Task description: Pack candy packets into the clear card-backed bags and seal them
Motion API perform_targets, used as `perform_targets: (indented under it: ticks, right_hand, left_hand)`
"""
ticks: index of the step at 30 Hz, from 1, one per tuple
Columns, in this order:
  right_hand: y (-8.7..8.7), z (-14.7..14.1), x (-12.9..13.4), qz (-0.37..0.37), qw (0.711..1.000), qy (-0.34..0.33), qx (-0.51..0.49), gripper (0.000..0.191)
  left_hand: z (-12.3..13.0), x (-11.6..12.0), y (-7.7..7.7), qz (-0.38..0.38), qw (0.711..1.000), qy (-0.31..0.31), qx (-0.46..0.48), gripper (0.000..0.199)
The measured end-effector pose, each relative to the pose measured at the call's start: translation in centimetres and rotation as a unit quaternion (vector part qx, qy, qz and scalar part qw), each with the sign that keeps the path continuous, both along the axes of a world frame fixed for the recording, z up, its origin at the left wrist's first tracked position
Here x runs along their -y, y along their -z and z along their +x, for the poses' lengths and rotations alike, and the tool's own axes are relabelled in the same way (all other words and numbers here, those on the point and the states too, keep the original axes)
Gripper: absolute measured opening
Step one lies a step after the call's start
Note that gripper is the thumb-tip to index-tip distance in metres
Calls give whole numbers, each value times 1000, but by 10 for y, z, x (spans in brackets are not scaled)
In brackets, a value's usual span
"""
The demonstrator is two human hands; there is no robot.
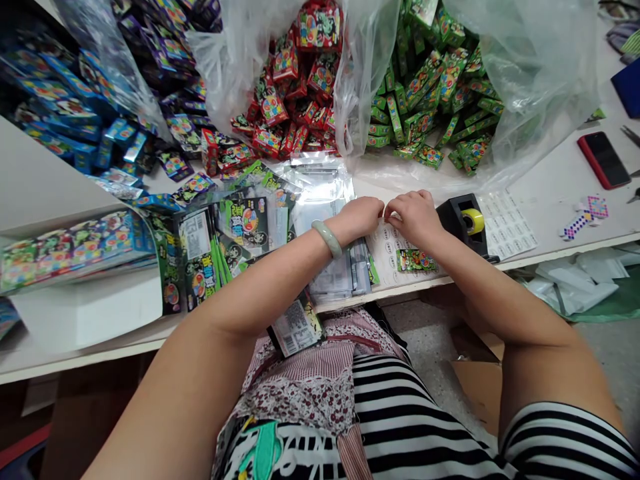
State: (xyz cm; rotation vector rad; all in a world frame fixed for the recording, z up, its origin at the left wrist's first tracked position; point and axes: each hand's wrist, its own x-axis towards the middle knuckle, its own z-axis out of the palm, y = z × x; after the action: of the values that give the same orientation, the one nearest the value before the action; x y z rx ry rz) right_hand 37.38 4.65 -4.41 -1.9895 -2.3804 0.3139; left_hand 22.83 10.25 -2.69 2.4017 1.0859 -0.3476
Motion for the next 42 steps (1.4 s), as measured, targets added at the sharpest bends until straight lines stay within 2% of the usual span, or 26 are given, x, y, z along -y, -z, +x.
perform_targets:
  ticks: [4,9,14,17,23,29,34,42]
  right_hand:
    - [-1,0,8,4,1000,-2,0,20]
    - [-12,17,9,0,998,41,-45,36]
    - [-24,60,3,26,996,72,39,28]
    - [-21,75,-1,17,995,45,86,22]
    - [-9,71,-7,-7,994,10,111,17]
    - [-12,70,-5,-2,993,-12,115,19]
    - [-12,75,3,30,991,-67,109,23]
    - [-5,73,1,57,985,-76,143,21]
  left_hand:
    - [2,-1,-2,-8,1000,4,-10,31]
    - [4,-3,1,-11,999,3,-31,35]
    - [4,-4,2,-5,999,12,-45,33]
    - [6,-3,-1,2,998,23,-50,33]
    - [6,-3,-2,6,997,33,-63,34]
    - [7,-4,1,6,997,34,-66,36]
    - [11,-3,-1,5,997,34,-73,36]
    - [10,-1,-3,21,996,57,-66,37]
